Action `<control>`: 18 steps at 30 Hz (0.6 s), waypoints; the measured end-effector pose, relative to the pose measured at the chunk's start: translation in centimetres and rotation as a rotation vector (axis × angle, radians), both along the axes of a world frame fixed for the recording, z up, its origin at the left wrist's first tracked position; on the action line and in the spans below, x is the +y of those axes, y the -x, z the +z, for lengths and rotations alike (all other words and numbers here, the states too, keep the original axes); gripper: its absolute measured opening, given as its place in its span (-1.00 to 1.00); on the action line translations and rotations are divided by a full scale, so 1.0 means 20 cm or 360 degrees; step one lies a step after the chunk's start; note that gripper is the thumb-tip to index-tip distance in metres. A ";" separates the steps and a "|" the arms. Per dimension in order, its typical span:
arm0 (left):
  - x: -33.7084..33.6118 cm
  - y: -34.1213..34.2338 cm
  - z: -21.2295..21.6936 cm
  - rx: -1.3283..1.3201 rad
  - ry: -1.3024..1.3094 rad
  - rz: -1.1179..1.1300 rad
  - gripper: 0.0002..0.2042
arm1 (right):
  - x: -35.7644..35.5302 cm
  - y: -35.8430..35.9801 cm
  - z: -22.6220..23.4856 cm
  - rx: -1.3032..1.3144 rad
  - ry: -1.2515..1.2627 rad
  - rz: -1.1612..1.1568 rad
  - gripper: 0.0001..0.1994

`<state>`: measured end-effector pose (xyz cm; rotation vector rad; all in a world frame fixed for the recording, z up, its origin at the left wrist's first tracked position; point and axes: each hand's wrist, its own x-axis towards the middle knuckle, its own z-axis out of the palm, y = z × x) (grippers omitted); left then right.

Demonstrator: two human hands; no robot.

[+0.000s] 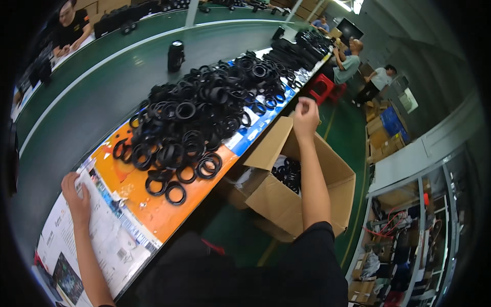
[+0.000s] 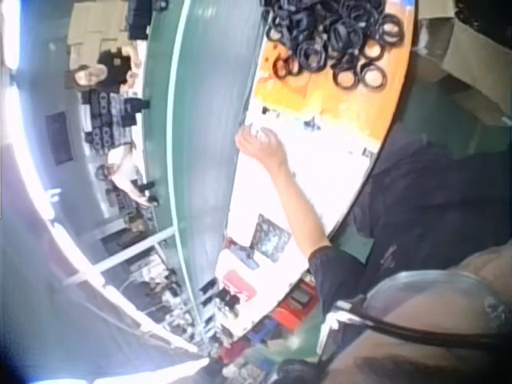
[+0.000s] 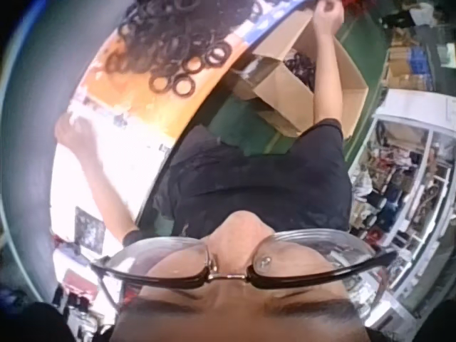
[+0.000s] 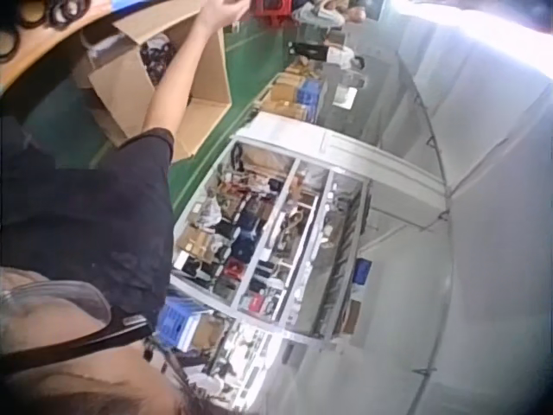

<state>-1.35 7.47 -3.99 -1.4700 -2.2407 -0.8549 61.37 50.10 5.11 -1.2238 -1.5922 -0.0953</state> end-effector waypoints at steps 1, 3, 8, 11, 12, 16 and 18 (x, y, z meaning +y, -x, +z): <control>0.01 0.02 -0.02 0.0033 0.0041 -0.0005 -0.69 | 0.05 -0.20 -0.15 -0.0052 0.0105 -0.0082 -0.83; 0.04 0.00 -0.05 0.0091 0.0099 0.0064 -0.68 | 0.09 -0.54 -0.41 -0.0169 0.0456 -0.0249 -0.76; 0.07 0.01 -0.06 0.0079 0.0248 0.0161 -0.66 | 0.10 -0.95 -0.89 -0.0451 0.1631 -0.0421 -0.08; 0.02 0.04 -0.06 0.0055 0.0335 0.0278 -0.67 | 0.13 -0.96 -1.13 -0.0553 0.2090 -0.0484 0.34; 0.05 0.03 -0.07 0.0023 0.0312 0.0245 -0.67 | 0.14 -1.00 -1.22 -0.0612 0.2136 -0.0575 0.40; 0.08 0.00 -0.06 0.0037 0.0332 0.0287 -0.68 | 0.14 -0.99 -1.44 -0.0838 0.2572 -0.0519 0.70; 0.02 -0.01 -0.03 0.0078 0.0371 0.0323 -0.68 | 0.11 -0.87 -1.54 -0.1029 0.2775 -0.0308 0.66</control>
